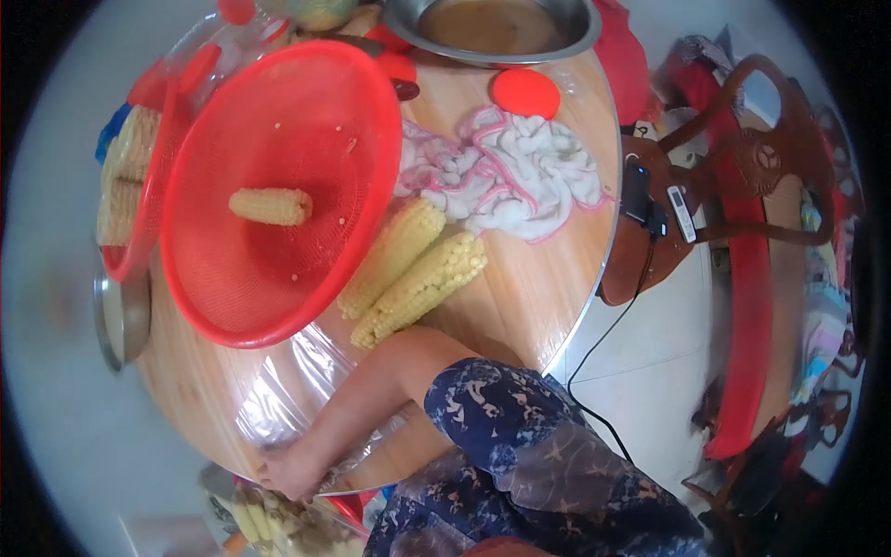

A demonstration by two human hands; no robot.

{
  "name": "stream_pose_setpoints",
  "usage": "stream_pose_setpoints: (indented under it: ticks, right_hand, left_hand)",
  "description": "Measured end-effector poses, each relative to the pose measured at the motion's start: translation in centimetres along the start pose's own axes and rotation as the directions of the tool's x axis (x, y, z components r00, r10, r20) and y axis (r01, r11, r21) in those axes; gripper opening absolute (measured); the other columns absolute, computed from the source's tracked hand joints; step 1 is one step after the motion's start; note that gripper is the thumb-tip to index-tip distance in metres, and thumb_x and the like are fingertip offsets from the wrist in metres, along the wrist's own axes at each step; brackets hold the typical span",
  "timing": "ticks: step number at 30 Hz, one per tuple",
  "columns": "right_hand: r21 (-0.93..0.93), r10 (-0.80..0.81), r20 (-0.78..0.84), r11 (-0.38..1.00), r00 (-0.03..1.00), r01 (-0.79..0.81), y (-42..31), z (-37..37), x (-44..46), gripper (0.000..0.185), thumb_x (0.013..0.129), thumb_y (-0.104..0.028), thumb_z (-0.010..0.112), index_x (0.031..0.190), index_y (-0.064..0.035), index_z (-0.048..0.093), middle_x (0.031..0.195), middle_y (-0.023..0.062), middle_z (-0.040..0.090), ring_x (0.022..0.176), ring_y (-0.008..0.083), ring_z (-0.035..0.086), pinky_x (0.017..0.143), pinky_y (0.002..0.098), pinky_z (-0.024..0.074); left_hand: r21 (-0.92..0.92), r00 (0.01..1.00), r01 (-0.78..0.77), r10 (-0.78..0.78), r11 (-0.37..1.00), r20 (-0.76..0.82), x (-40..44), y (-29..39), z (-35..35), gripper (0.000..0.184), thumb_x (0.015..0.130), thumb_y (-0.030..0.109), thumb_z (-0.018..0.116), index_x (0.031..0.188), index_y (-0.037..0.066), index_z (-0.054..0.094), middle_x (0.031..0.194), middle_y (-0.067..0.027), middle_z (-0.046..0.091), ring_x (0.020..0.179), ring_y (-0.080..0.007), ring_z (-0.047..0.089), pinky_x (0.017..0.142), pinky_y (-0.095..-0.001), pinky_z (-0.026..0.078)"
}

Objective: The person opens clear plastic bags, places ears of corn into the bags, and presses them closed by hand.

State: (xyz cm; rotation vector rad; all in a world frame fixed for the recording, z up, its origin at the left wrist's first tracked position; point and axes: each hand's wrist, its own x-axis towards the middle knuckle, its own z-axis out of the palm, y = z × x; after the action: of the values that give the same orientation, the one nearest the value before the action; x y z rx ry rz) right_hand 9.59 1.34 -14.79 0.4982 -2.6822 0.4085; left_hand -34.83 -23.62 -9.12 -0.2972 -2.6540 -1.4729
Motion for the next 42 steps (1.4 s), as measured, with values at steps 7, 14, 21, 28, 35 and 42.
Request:
stream_pose_setpoints:
  ticks: [7,14,21,28,35,42]
  right_hand:
    - [0.013,-0.018,-0.259,1.000,0.966,0.023,1.2,1.8,2.7,0.011,0.074,-0.019,0.064,0.066,-0.0161,0.072,0.071,0.0015,0.064,0.081,0.0259,0.059,0.068,0.0410,0.0462]
    - [-0.121,0.078,0.230,0.991,0.970,-0.051,-0.1,0.4,10.5,0.048,0.091,-0.049,0.064,0.102,-0.0028,0.075,0.108,0.0161,0.067,0.106,0.0304,0.060,0.088,0.0417,0.0511]
    - [-0.027,0.067,0.228,0.998,0.971,-0.063,1.7,-0.8,10.6,0.041,0.089,-0.040,0.069,0.091,-0.0005,0.077,0.105,0.0184,0.068,0.104,0.0334,0.063,0.082,0.0426,0.0556]
    - [0.022,0.093,0.142,0.995,0.985,-0.097,2.2,-0.3,8.0,0.029,0.085,-0.030,0.071,0.087,-0.0009,0.076,0.106,0.0185,0.064,0.109,0.0335,0.060,0.083,0.0424,0.0559]
    - [0.046,0.124,0.201,0.990,0.972,-0.135,1.6,-3.0,12.5,0.031,0.086,-0.029,0.070,0.089,0.0017,0.074,0.110,0.0172,0.061,0.116,0.0333,0.056,0.087,0.0442,0.0547]
    - [0.129,0.030,0.147,0.990,0.989,-0.049,1.3,-3.2,8.2,0.037,0.088,-0.034,0.070,0.091,0.0033,0.073,0.107,0.0183,0.063,0.109,0.0340,0.060,0.085,0.0455,0.0548]
  left_hand:
    - [-0.354,0.970,-0.232,0.240,0.906,-0.021,5.4,8.7,-12.5,0.046,0.099,0.026,0.058,0.133,-0.005,0.058,0.113,-0.0158,0.066,0.095,-0.0274,0.065,0.077,-0.0400,0.056]
    - [-0.360,0.904,-0.372,0.247,0.855,-0.348,-7.3,18.2,-16.5,0.035,0.085,-0.002,0.074,0.118,0.001,0.064,0.098,-0.0046,0.068,0.081,-0.0165,0.065,0.069,-0.0283,0.052]
    - [-0.244,0.894,-0.411,0.337,0.878,-0.296,-12.9,23.2,-21.1,0.031,0.088,0.000,0.072,0.117,-0.003,0.062,0.098,-0.0069,0.068,0.082,-0.0153,0.066,0.069,-0.0280,0.052]
    - [-0.354,0.955,-0.277,0.217,0.893,-0.201,-13.1,19.6,-19.0,0.031,0.089,0.001,0.069,0.119,-0.002,0.062,0.096,-0.0078,0.067,0.082,-0.0170,0.066,0.069,-0.0292,0.052]
    - [-0.286,0.998,0.041,-0.026,0.957,0.055,-9.1,17.6,-16.2,0.027,0.089,0.003,0.065,0.115,-0.003,0.061,0.092,-0.0097,0.067,0.077,-0.0180,0.065,0.067,-0.0308,0.052]
    - [-0.412,0.975,0.204,-0.147,0.888,0.167,-21.7,11.3,-8.0,0.035,0.085,-0.006,0.062,0.119,-0.004,0.062,0.103,-0.0124,0.070,0.090,-0.0215,0.069,0.082,-0.0348,0.057]
